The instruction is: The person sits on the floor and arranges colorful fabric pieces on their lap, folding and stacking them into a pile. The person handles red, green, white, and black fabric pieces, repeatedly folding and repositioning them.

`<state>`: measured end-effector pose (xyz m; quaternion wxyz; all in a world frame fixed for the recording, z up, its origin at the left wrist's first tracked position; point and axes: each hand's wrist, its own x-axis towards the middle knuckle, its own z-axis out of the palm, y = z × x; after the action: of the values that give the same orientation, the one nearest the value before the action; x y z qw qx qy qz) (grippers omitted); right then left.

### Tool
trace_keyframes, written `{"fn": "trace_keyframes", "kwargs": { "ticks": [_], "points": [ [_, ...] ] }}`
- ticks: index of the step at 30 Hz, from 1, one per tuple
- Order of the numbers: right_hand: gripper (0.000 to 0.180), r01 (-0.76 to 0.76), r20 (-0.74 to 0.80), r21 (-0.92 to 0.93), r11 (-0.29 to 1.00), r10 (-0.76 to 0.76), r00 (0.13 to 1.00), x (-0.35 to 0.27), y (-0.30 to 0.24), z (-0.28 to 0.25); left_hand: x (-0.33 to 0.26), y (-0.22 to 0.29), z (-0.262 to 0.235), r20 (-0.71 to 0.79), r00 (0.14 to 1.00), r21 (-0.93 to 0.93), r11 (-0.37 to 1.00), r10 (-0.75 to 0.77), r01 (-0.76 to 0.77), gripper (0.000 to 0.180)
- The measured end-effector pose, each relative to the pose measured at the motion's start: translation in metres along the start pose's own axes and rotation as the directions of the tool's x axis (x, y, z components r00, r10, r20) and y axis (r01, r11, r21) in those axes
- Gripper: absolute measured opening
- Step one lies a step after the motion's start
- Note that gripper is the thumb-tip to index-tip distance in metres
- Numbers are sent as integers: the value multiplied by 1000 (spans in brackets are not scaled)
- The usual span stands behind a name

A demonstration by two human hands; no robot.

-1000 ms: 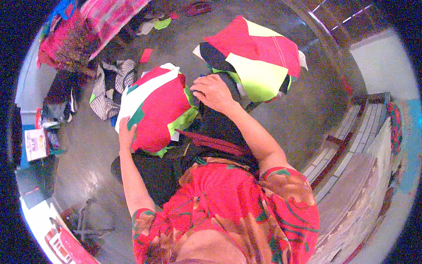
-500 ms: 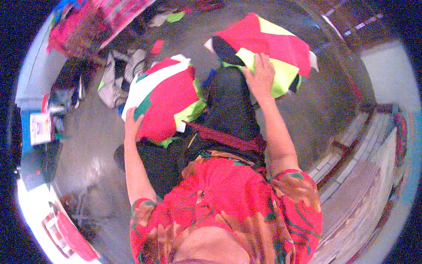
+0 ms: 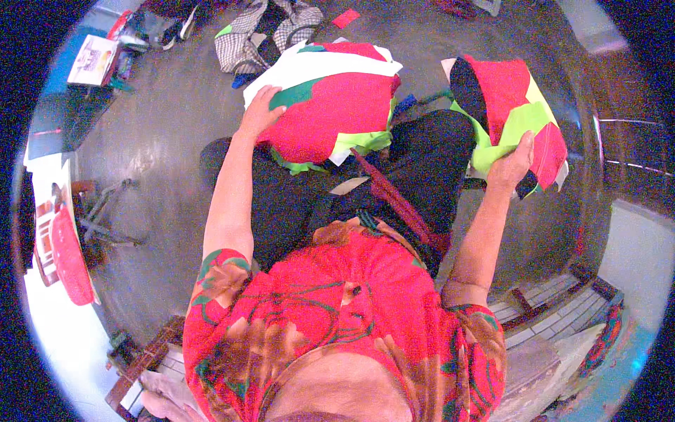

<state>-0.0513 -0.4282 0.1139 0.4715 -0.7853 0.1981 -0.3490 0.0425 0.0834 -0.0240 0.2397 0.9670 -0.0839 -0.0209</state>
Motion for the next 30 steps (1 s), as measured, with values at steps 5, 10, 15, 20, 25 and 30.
{"fn": "trace_keyframes", "kwargs": {
  "ticks": [5, 10, 15, 20, 25, 30],
  "points": [
    [49, 14, 32, 9, 1000, -14, 999, -8, -48, 51, 3, 6, -2, 30, 999, -23, 999, -41, 42, 58],
    [49, 7, 488, -39, 999, 13, 872, -50, -25, 126, 3, 5, -3, 29, 999, -33, 999, -37, 38, 57],
    [51, 153, 892, 291, 945, -325, 315, -137, -33, 192, 1, 15, -9, 75, 996, -48, 997, -56, 60, 57],
    [51, 186, 963, 129, 974, -168, 211, -153, -31, 185, -3, 12, -12, 70, 996, -52, 996, -63, 67, 57],
    [42, 184, 925, 74, 980, -136, 353, -133, 14, 183, 1, 9, -7, 51, 998, -22, 999, -30, 31, 55],
    [41, 446, 917, 28, 895, -201, 346, -147, 9, 185, 5, 0, -4, 30, 998, -106, 993, 61, -57, 55]
  ]
}}
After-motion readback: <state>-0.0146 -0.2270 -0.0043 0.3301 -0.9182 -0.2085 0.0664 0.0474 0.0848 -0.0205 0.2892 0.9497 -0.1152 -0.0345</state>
